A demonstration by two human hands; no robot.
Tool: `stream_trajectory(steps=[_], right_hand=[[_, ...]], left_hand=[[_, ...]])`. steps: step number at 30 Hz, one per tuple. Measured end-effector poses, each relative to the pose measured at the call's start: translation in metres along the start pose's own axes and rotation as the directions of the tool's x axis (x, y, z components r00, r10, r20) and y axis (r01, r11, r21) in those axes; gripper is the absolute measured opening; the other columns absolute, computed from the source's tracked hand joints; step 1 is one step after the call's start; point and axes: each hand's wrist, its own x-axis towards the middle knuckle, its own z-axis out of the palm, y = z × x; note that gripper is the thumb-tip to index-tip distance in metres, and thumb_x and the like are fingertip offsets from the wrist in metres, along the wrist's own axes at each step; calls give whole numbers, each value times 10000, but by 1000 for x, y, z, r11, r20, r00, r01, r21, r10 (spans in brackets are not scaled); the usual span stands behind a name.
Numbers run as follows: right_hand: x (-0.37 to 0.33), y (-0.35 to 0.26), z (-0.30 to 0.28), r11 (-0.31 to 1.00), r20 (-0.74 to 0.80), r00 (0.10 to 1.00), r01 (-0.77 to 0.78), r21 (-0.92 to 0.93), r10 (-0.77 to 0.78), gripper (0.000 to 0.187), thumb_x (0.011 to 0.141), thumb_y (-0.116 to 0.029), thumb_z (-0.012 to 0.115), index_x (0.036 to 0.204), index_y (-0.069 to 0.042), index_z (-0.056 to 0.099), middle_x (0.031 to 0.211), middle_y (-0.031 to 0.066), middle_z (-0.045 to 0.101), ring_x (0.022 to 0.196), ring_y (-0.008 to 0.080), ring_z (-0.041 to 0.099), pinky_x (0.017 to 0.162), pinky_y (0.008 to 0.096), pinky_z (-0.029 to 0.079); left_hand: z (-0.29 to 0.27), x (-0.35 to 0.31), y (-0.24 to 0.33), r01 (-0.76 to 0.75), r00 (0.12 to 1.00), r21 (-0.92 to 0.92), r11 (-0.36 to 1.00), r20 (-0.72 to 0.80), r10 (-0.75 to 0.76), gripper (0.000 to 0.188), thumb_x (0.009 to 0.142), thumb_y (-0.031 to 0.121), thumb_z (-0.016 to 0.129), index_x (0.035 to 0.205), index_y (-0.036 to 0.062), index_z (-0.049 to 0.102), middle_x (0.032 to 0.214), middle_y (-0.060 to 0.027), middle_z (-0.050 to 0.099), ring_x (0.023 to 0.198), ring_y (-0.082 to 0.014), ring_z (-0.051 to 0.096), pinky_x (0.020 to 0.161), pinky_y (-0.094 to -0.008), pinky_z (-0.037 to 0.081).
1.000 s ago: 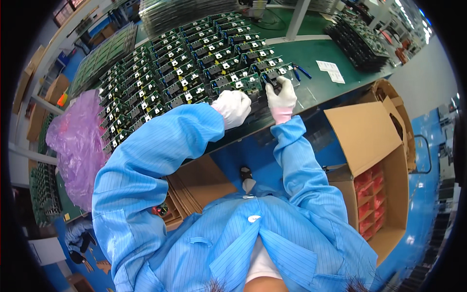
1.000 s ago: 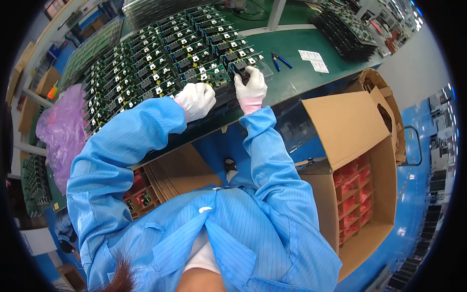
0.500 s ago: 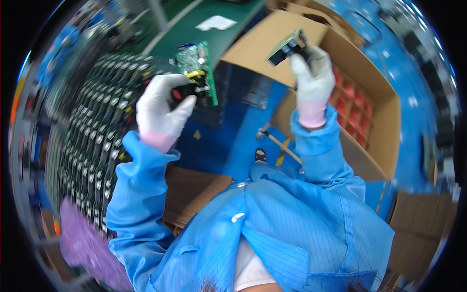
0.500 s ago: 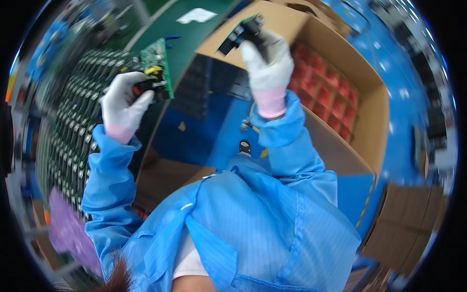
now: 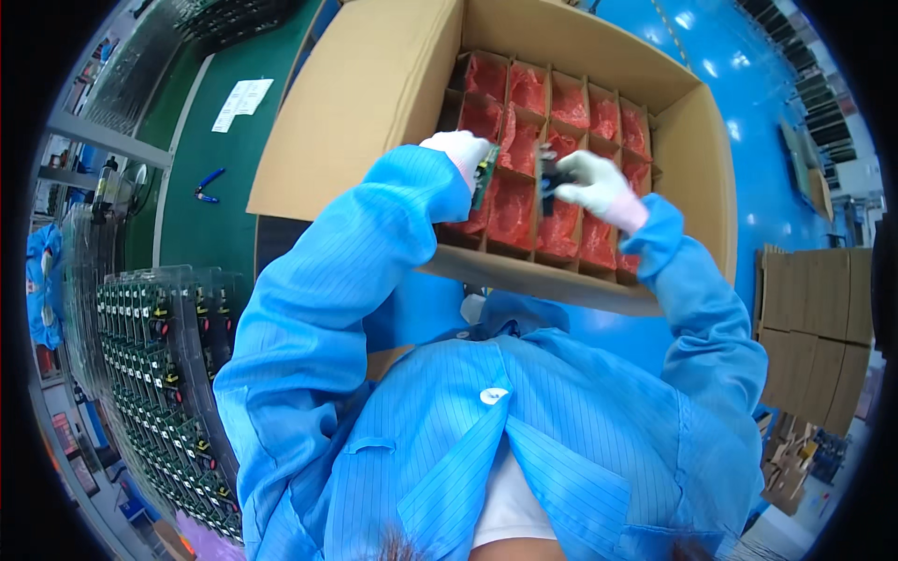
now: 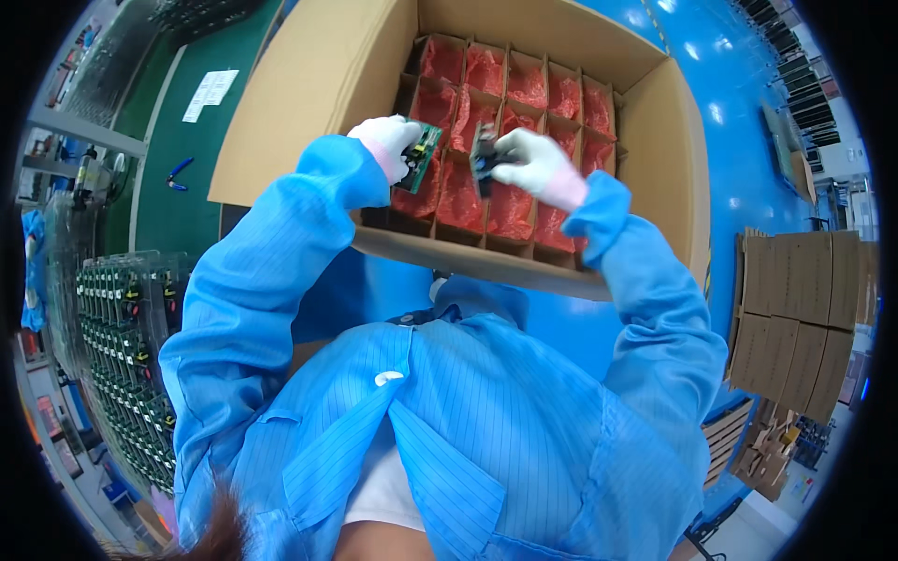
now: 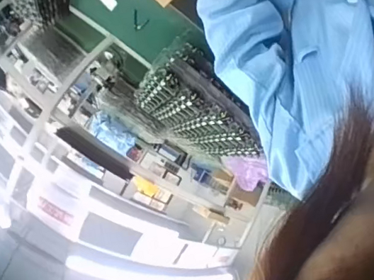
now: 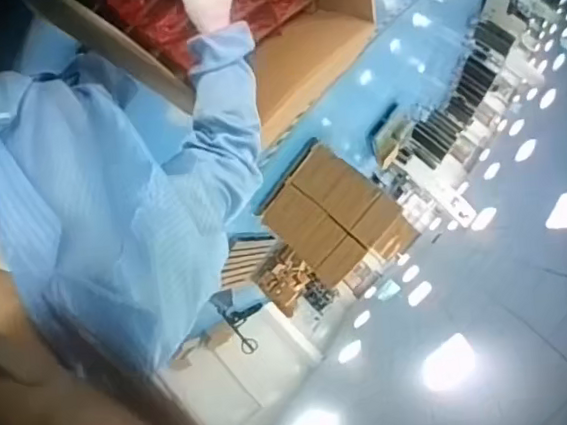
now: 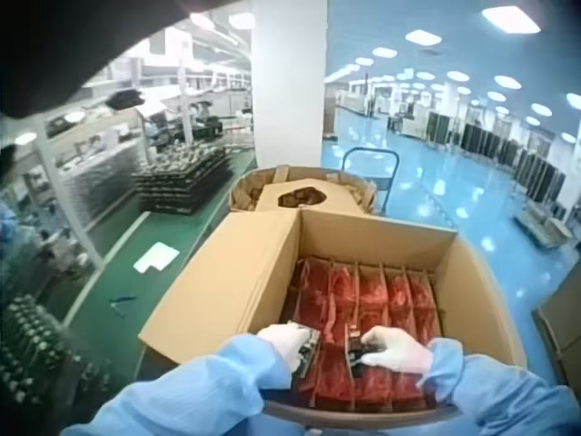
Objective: Packaging electronic circuit boards and components into boxes with protective dividers and bubble wrap.
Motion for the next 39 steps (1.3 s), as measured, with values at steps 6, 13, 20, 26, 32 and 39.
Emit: stream_trajectory(steps=[6, 13, 20, 26, 32, 39], right_hand=[[35, 80, 24, 960, 161, 976, -104, -259, 149, 307, 662, -45, 617, 953, -12, 527, 887, 117, 584, 728, 218, 578, 665, 293, 466], [49, 121, 57, 594, 255, 967, 195, -780, 17, 201, 681, -148, 580, 844, -43, 527, 804, 149, 568, 664, 312, 558, 580, 394, 465], [72, 156, 103, 537, 31, 993, -37, -843, 117, 108, 735, -169, 498, 780, -74, 523, 751, 147, 551, 651, 334, 548, 539, 444, 452], [64, 192, 105, 754, 56, 994, -33, -657, 92, 136, 659, -111, 571, 767, -69, 500, 730, 146, 486, 620, 336, 489, 557, 433, 416], [85, 172, 71, 546, 455, 873, 470, -694, -175, 222, 613, -172, 612, 803, -61, 584, 715, 173, 573, 615, 335, 559, 519, 413, 447], [131, -142, 97, 795, 248, 888, 457, -399, -386, 185, 757, -1, 527, 938, 24, 553, 774, 97, 602, 630, 179, 532, 607, 270, 432]], left_hand=[[58, 63, -18, 108, 946, 89, 990, 297, -130, 271, 633, 57, 579, 903, 77, 571, 970, -129, 566, 862, -342, 558, 742, -393, 467], [136, 70, -26, 274, 915, -28, 961, 317, -251, 232, 680, 97, 556, 906, 48, 572, 928, -154, 590, 832, -352, 570, 748, -405, 462], [169, 91, -18, 723, 647, -66, 688, 416, -639, 350, 795, 317, 428, 965, 48, 574, 930, -186, 604, 839, -373, 569, 751, -446, 440], [223, 87, -48, 638, 734, -118, 761, 393, -554, 415, 796, 342, 380, 976, 26, 579, 958, -203, 597, 856, -382, 568, 753, -448, 435], [90, 69, 9, -151, 930, -87, 985, 325, 171, 246, 724, 237, 550, 893, 82, 638, 777, -106, 624, 692, -295, 582, 628, -398, 465], [-75, -127, -35, 23, 892, 67, 998, -451, 9, 100, 719, 122, 535, 801, 85, 580, 762, -91, 574, 691, -258, 560, 597, -350, 483]])
